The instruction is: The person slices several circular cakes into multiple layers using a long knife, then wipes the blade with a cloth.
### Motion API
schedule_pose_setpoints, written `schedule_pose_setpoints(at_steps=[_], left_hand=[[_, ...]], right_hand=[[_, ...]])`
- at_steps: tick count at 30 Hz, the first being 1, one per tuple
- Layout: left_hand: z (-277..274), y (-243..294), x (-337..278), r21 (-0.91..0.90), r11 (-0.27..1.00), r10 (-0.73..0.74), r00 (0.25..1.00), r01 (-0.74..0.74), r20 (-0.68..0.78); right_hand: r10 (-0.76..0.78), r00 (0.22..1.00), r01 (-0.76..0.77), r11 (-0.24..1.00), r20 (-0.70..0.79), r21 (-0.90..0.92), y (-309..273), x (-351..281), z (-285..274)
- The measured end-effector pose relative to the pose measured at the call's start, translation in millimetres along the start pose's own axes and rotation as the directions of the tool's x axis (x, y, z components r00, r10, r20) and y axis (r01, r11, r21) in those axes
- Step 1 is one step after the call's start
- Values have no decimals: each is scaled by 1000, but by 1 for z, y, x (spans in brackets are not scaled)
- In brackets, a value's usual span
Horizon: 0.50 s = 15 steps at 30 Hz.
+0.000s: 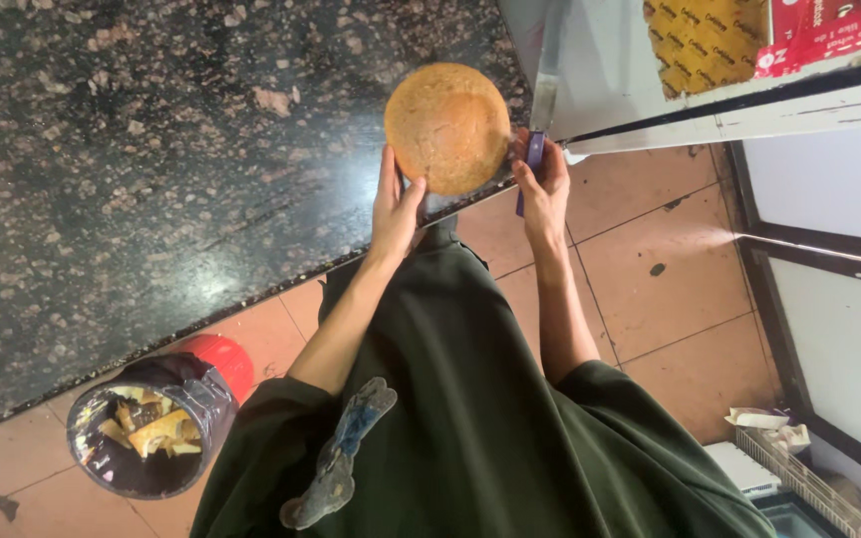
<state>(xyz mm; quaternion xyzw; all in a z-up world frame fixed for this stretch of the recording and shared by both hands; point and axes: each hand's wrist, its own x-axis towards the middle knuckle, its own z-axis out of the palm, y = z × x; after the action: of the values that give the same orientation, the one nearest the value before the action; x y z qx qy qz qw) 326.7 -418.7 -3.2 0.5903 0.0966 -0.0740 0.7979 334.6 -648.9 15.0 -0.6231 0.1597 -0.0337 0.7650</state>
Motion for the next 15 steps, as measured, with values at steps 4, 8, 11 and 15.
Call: schedule_pose_setpoints(at_steps=[4,8,11,15], left_hand=[[15,11,6,-162,986,-42,998,35,-37],[23,26,12,-91,993,-76,997,77,13],[26,20,16,-59,997,-54,998,55,17],[23,-4,21,2,1000,-6,1000,6,20]], right_hand=[[10,1000,-10,995,4,-95,11,5,-3],[-24,999,23,999,37,24,1,13,-2],[-29,999,26,998,41,63,-10,16,-1],[-15,1000,16,999,25,-48,-11,17,-4]])
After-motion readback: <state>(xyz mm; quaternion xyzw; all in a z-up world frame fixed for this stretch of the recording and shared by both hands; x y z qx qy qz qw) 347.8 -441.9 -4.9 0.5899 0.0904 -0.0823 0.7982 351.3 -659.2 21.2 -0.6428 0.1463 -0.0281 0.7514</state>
